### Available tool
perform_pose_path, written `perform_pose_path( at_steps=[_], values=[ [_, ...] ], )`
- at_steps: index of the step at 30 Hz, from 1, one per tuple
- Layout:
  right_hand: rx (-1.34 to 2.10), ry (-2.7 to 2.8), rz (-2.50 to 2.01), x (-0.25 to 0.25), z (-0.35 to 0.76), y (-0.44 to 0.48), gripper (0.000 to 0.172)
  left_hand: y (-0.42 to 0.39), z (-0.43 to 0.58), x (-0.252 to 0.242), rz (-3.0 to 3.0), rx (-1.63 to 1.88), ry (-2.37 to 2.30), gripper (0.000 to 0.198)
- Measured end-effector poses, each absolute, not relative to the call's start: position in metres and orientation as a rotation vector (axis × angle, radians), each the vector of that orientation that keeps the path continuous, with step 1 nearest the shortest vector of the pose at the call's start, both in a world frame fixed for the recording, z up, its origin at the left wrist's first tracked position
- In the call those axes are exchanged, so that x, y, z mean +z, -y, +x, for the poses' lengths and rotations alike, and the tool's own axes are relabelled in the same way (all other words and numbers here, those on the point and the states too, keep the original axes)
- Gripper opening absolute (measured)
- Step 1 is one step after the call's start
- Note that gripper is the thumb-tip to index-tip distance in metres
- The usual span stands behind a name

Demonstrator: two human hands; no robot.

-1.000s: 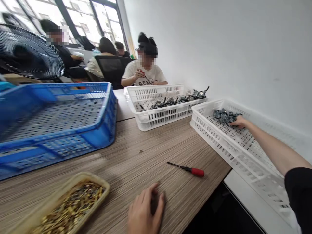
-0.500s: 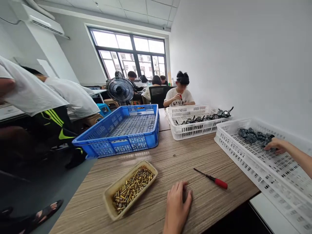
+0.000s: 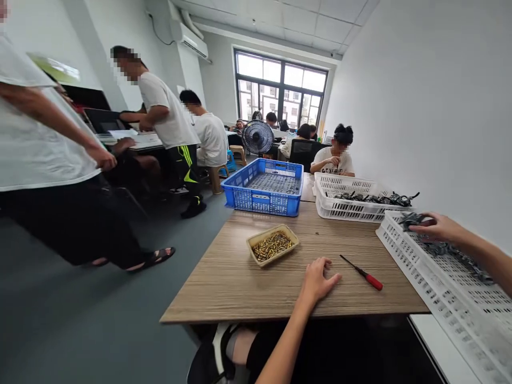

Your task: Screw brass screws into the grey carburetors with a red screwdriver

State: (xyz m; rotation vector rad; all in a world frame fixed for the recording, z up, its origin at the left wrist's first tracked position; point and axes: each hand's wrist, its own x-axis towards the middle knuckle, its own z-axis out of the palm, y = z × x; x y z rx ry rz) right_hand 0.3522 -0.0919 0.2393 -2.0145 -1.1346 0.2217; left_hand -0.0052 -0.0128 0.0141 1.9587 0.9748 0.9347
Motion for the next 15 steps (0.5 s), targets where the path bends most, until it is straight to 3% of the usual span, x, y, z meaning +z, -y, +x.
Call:
perform_pose_path(
  at_steps=[3, 9, 15],
  values=[
    [0.828, 1.042, -1.893, 0.218, 0.283, 0.078, 0.07, 0.011, -0.004, 0.011, 1.82, 1.049, -0.896, 0.047],
    [1.276, 1.016, -1.732, 0.152, 0.191, 0.049, 0.063, 0.007, -0.001, 0.006, 1.555, 1.226, -0.802, 0.066],
    [1.63, 1.01, -1.55, 0.12, 0.174, 0.028, 0.054, 0.002, 0.001, 0.004, 1.448, 1.284, -0.731, 0.047]
  ],
)
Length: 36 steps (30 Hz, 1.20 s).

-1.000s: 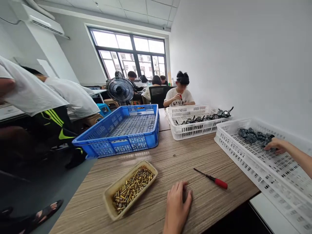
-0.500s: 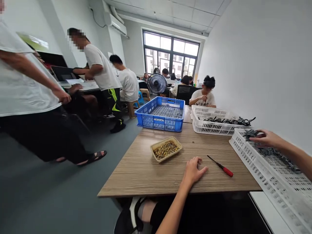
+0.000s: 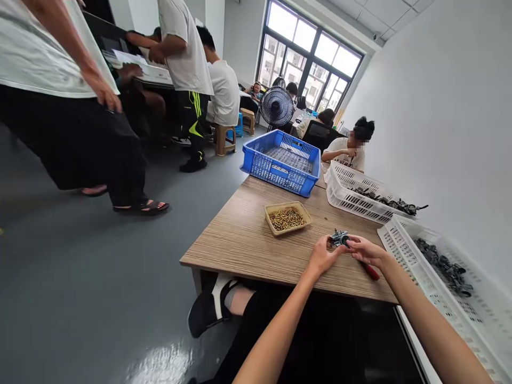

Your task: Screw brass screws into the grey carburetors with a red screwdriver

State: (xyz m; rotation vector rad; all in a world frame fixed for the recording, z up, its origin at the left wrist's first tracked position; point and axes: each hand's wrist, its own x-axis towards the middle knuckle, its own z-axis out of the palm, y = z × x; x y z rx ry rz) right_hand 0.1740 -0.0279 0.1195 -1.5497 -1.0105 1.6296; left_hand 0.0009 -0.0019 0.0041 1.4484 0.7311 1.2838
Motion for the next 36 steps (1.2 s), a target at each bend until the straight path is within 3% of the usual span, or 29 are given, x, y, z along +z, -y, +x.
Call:
perform_pose_path(
  at_steps=[10, 13, 17, 20, 28, 36],
  values=[
    [1.712, 1.168, -1.582, 0.11, 0.175, 0.026, 0.068, 0.003, -0.002, 0.011, 1.342, 1.364, -1.034, 0.03],
    [1.321, 1.367, -1.793, 0.109, 0.179, 0.038, 0.067, 0.004, -0.003, 0.012, 1.361, 1.383, -1.152, 0.035],
    [0.463, 1.722, -2.003, 0.092, 0.209, 0.062, 0.058, 0.007, -0.002, 0.013, 1.499, 1.351, -1.184, 0.045],
    [0.118, 1.824, -2.052, 0.069, 0.238, 0.087, 0.053, 0.013, 0.0, 0.015, 1.663, 1.289, -1.211, 0.048],
    [-0.048, 1.768, -2.103, 0.012, 0.268, 0.132, 0.042, 0.021, -0.001, 0.017, 1.992, 1.028, -1.322, 0.054],
    [-0.24, 1.605, -1.948, -0.015, 0.27, 0.131, 0.045, 0.027, -0.003, 0.019, 2.125, 0.978, -1.445, 0.064]
  ],
)
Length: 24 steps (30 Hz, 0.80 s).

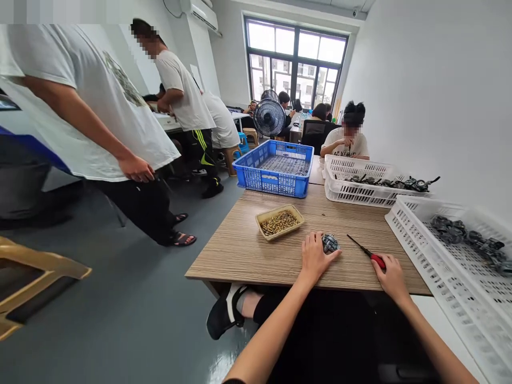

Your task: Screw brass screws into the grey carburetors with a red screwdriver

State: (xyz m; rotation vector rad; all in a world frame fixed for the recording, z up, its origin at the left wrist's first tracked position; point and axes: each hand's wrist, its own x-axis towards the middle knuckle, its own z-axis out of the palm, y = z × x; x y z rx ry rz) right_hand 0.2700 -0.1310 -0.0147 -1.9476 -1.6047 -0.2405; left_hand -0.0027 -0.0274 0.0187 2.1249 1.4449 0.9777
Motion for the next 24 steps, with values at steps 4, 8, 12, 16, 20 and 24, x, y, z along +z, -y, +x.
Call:
perform_pose_path(
  at_steps=[4, 8, 12, 16, 20, 24],
  values=[
    [-0.237, 1.604, -1.915, -0.02, 0.271, 0.132, 0.042, 0.018, -0.027, 0.031, 2.338, 0.977, -1.432, 0.043],
    [-0.243, 1.596, -1.924, -0.022, 0.269, 0.132, 0.038, -0.024, -0.071, 0.061, 2.571, 0.739, -1.51, 0.023],
    [-0.222, 1.589, -1.929, -0.023, 0.268, 0.131, 0.035, -0.078, -0.12, 0.089, 2.521, 0.26, -1.708, 0.02],
    [-0.211, 1.589, -1.96, -0.022, 0.267, 0.131, 0.033, -0.108, -0.153, 0.098, 2.415, 0.013, -1.758, 0.013],
    [-0.201, 1.593, -1.991, -0.021, 0.266, 0.131, 0.035, -0.116, -0.161, 0.093, 2.373, -0.122, -1.723, 0.01],
    [-0.216, 1.6, -1.98, -0.023, 0.266, 0.13, 0.034, -0.116, -0.156, 0.087, 2.363, -0.159, -1.726, 0.011]
  ],
)
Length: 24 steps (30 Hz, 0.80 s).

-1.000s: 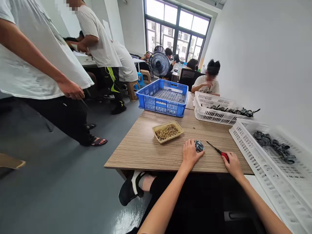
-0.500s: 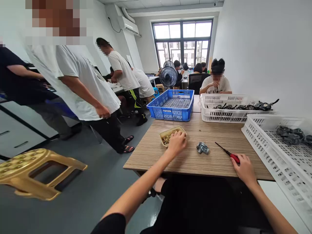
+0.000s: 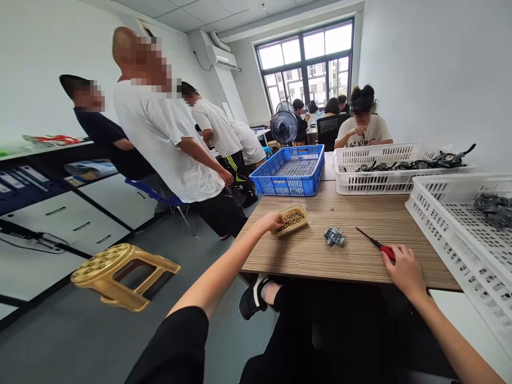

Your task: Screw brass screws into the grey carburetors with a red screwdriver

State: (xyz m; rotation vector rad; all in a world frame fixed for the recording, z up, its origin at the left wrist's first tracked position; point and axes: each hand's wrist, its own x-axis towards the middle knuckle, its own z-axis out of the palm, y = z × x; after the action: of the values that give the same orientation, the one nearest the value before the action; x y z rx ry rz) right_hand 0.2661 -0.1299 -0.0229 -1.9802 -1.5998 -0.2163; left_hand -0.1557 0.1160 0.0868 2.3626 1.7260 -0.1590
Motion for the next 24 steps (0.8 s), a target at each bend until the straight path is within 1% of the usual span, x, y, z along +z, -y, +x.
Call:
perform_pose_path(
  at_steps=[6, 13, 17, 24],
  values=[
    [-0.263, 1.618, -1.987, -0.025, 0.267, 0.129, 0.034, -0.114, -0.149, 0.081, 2.363, -0.184, -1.74, 0.005],
    [-0.24, 1.622, -1.991, -0.022, 0.265, 0.129, 0.033, -0.116, -0.147, 0.079, 2.38, -0.142, -1.788, 0.015],
    [-0.244, 1.613, -1.998, -0.022, 0.264, 0.129, 0.034, -0.116, -0.145, 0.076, 2.383, -0.14, -1.843, 0.015],
    [-0.26, 1.624, -1.987, -0.023, 0.266, 0.129, 0.031, -0.121, -0.145, 0.074, 2.387, -0.129, -1.876, 0.015]
  ],
)
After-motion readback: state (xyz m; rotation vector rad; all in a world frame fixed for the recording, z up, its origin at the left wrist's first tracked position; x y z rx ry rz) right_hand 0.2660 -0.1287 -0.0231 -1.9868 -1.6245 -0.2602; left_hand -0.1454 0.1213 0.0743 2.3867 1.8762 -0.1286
